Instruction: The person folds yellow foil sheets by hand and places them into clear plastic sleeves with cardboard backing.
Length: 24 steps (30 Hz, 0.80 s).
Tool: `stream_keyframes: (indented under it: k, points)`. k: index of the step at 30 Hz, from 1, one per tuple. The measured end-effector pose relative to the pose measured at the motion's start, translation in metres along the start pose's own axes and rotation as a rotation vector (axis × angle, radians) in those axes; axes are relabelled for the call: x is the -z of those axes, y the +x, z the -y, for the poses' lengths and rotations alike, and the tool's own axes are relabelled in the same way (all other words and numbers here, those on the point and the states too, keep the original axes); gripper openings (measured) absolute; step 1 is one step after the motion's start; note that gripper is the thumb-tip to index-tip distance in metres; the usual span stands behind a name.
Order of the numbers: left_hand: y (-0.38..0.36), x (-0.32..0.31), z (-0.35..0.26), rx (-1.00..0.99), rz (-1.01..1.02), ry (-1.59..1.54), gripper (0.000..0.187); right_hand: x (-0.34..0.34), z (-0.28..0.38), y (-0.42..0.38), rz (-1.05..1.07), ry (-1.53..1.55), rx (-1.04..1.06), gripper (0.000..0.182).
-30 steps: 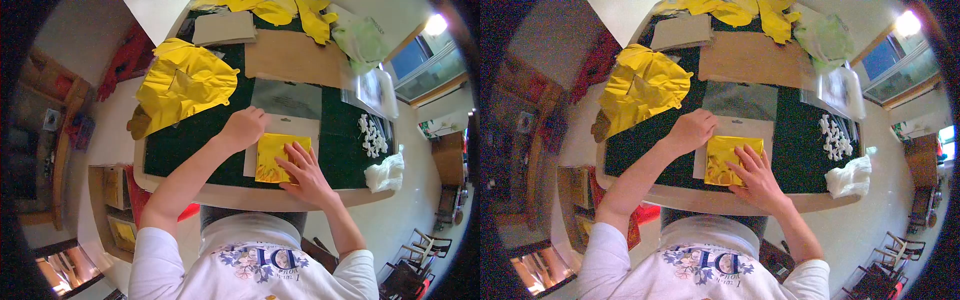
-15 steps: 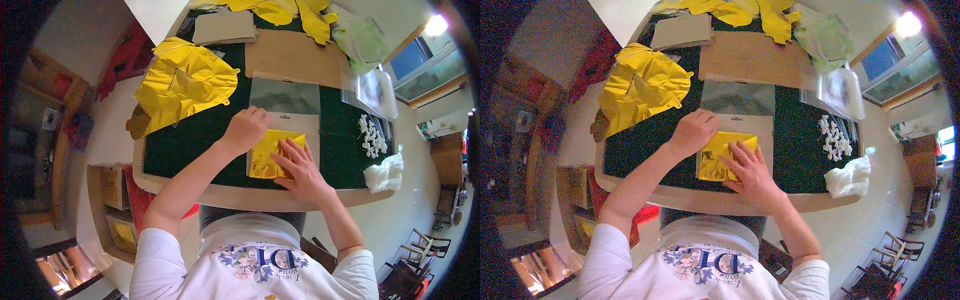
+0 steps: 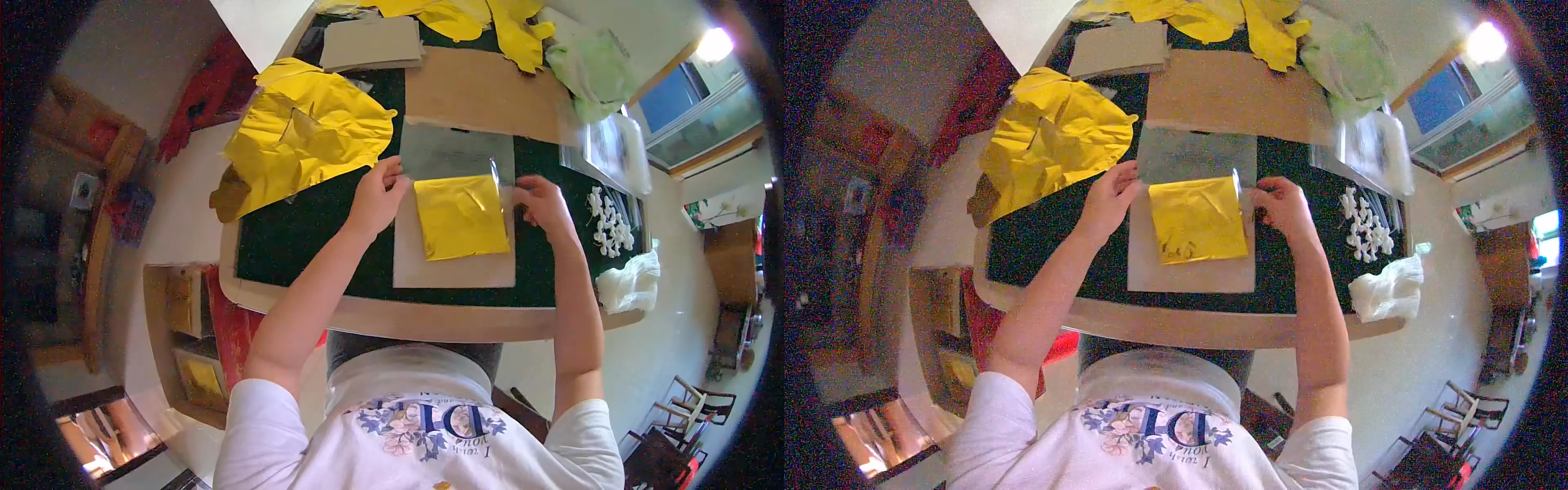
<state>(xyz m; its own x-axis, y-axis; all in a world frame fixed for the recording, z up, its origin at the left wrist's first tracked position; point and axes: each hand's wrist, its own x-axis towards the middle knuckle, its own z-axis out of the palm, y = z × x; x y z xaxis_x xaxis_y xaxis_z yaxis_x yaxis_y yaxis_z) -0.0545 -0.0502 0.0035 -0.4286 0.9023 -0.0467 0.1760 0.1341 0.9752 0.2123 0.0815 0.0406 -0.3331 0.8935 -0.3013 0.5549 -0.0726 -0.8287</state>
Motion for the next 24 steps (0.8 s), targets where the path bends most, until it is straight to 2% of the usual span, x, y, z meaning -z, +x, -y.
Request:
stream_keyframes:
  k: [1,7,10,16,24]
  points:
    - [-0.004,0.001,-0.008,0.040,0.006,-0.077,0.044,0.001,-0.001,0.004,0.101,-0.010,-0.004,0.032]
    - [-0.010,0.007,0.002,0.174,0.065,-0.200,0.045,-0.003,-0.006,-0.016,0.057,0.054,-0.015,0.018]
    - [-0.021,0.009,-0.008,0.213,0.079,-0.054,0.041,-0.004,-0.010,-0.028,0.056,0.062,-0.063,0.016]
    - [-0.046,0.009,-0.002,0.264,0.075,-0.113,0.039,-0.006,-0.020,-0.049,0.079,0.109,-0.058,0.016]
    - [-0.094,0.010,0.000,0.277,0.073,-0.022,0.037,-0.010,-0.028,-0.092,0.086,0.089,-0.137,0.017]
